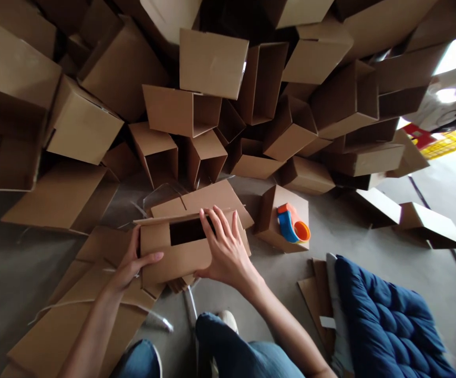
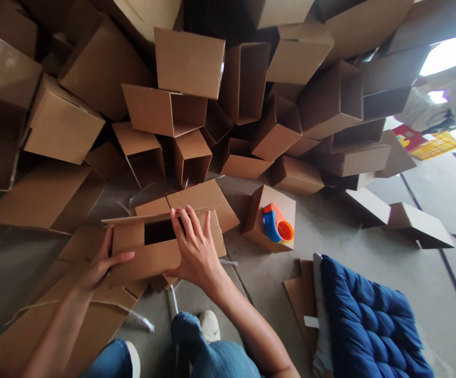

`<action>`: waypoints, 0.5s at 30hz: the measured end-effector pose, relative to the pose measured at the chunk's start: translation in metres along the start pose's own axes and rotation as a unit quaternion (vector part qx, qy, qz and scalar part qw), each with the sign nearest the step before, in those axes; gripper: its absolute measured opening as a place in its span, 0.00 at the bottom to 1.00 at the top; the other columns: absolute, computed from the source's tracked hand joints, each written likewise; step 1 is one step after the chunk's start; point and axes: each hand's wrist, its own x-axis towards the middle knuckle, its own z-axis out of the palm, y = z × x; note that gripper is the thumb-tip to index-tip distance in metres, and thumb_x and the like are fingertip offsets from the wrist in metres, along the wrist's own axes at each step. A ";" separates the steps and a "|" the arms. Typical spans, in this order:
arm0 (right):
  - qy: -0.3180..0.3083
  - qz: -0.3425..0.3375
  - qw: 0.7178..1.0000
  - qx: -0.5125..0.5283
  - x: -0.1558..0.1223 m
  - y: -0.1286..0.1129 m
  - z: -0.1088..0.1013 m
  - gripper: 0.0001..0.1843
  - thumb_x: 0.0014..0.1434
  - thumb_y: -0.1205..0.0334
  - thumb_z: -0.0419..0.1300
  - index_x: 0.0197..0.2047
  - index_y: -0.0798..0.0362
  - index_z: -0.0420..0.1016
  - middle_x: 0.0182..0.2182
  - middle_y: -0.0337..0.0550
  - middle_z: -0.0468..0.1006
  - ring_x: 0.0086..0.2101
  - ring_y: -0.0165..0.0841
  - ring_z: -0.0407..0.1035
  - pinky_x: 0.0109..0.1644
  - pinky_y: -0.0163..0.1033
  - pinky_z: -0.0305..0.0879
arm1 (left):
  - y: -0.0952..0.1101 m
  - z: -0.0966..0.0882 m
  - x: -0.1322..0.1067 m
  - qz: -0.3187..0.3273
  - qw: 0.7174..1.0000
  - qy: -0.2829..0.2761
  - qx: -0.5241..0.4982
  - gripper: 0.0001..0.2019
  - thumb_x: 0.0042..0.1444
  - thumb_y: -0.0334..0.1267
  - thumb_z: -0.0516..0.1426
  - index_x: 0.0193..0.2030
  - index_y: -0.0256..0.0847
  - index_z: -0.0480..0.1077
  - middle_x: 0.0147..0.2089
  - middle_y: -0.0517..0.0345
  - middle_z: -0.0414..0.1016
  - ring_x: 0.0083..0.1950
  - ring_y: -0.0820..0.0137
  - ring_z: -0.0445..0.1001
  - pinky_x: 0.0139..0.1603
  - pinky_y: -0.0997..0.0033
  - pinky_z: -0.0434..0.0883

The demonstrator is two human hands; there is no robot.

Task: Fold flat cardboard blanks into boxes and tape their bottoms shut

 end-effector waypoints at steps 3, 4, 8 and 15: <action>0.004 -0.001 1.000 0.000 -0.005 0.002 0.002 0.74 0.44 0.41 0.76 0.80 0.62 0.41 0.73 0.69 0.60 0.74 0.63 0.49 0.77 0.72 0.25 | 0.001 0.002 -0.001 0.013 1.000 -0.011 -0.004 0.45 0.38 0.44 0.75 0.65 0.51 0.63 0.64 0.49 0.72 0.66 0.48 0.72 0.62 0.54 0.74; 0.007 0.000 1.000 0.002 -0.005 0.002 0.003 0.73 0.44 0.41 0.76 0.81 0.61 0.41 0.73 0.68 0.60 0.74 0.63 0.50 0.78 0.72 0.26 | 0.001 0.003 -0.001 0.020 1.000 -0.015 -0.004 0.46 0.39 0.44 0.75 0.65 0.51 0.63 0.65 0.49 0.72 0.67 0.48 0.71 0.62 0.55 0.74; 0.020 0.009 1.000 0.011 -0.007 -0.001 0.001 0.71 0.46 0.42 0.75 0.81 0.59 0.41 0.72 0.66 0.62 0.73 0.60 0.52 0.78 0.71 0.25 | 0.001 0.001 0.000 0.047 0.998 -0.031 0.005 0.44 0.40 0.45 0.75 0.66 0.52 0.64 0.69 0.50 0.69 0.69 0.49 0.69 0.65 0.56 0.72; 0.054 0.038 0.997 0.033 -0.021 -0.011 0.008 0.53 0.55 0.52 0.73 0.77 0.52 0.55 0.68 0.57 0.71 0.69 0.52 0.63 0.79 0.69 0.24 | -0.005 -0.007 0.007 0.100 0.993 -0.050 0.024 0.41 0.46 0.44 0.73 0.66 0.54 0.63 0.74 0.53 0.61 0.76 0.53 0.59 0.75 0.58 0.58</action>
